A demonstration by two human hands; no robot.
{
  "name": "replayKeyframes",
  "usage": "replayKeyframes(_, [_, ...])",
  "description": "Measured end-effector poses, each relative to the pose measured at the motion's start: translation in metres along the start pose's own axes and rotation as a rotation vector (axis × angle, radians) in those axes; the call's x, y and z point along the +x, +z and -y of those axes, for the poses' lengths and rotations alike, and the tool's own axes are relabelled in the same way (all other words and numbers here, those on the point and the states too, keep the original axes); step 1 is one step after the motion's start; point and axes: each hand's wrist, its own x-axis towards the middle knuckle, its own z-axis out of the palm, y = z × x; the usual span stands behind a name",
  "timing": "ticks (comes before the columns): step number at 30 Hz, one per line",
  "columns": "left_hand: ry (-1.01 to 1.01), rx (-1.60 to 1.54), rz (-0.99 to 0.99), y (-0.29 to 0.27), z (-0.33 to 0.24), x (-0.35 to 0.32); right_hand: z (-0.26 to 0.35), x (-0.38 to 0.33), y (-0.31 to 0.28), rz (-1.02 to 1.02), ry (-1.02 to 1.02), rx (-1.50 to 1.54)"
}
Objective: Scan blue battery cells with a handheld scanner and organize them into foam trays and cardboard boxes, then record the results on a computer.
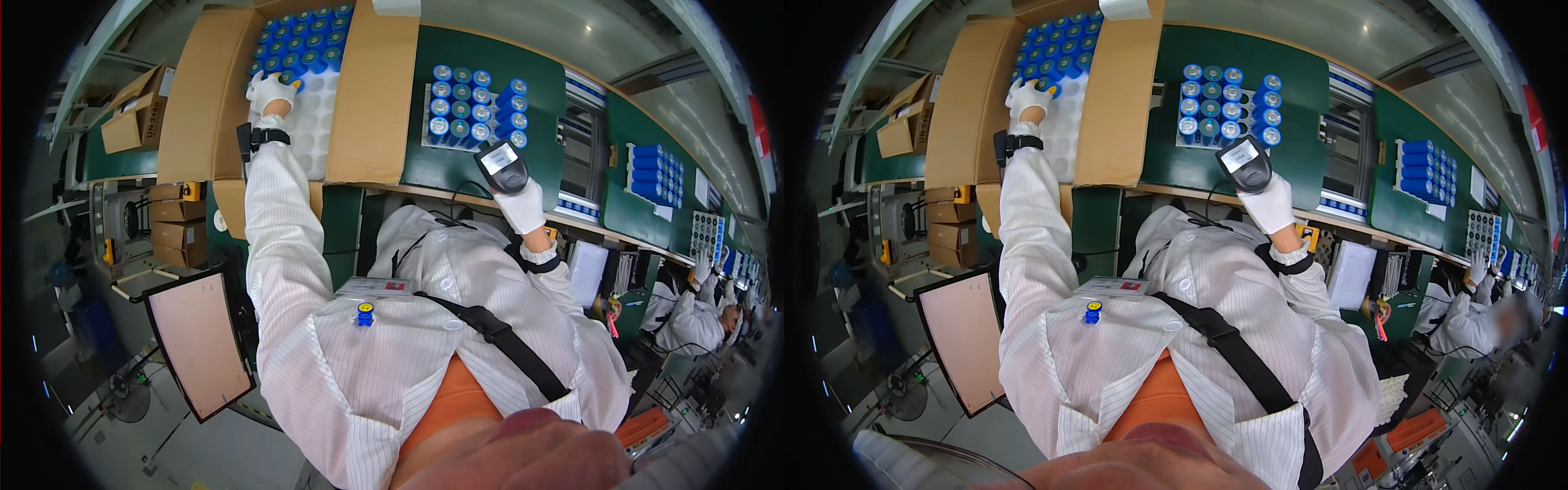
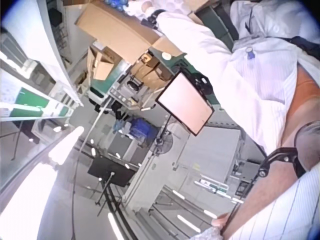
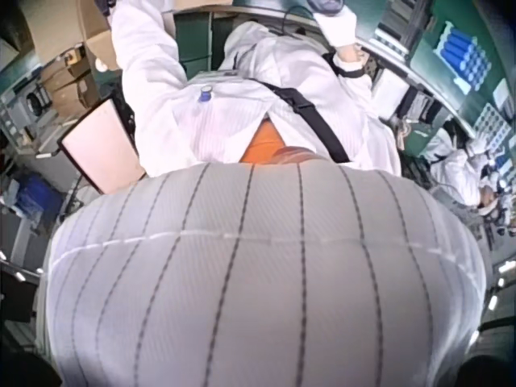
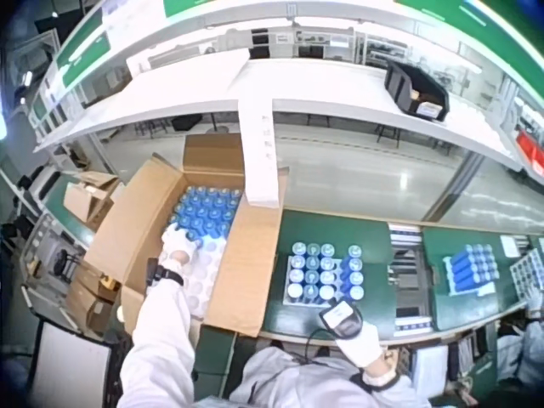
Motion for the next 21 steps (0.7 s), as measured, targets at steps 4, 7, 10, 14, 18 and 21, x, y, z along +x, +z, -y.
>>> replayKeyframes(4, [0.068,-0.182,-0.166,0.022,0.041,0.020,0.013,-0.003,-0.003,0.015,-0.019,0.012])
replayKeyframes(7, [-0.070,-0.776,-0.108,0.008,0.035,0.021,0.000,-0.007,-0.006,-0.028,0.023,0.003])
replayKeyframes(10, [-0.170,-1.483,-0.021,-0.015,0.026,0.008,-0.014,-0.011,-0.008,-0.058,0.042,0.017])
replayKeyframes(14, [-0.431,-2.545,0.249,-0.041,0.019,-0.017,-0.003,-0.003,-0.008,-0.001,0.004,0.022])
replayKeyframes(18, [-0.215,-2.938,1.039,-0.053,-0.017,-0.047,0.013,0.002,-0.002,0.071,-0.051,0.095])
replayKeyframes(21, [-0.490,-2.797,1.190,-0.069,-0.050,-0.070,0.028,0.007,0.000,0.203,-0.119,0.205])
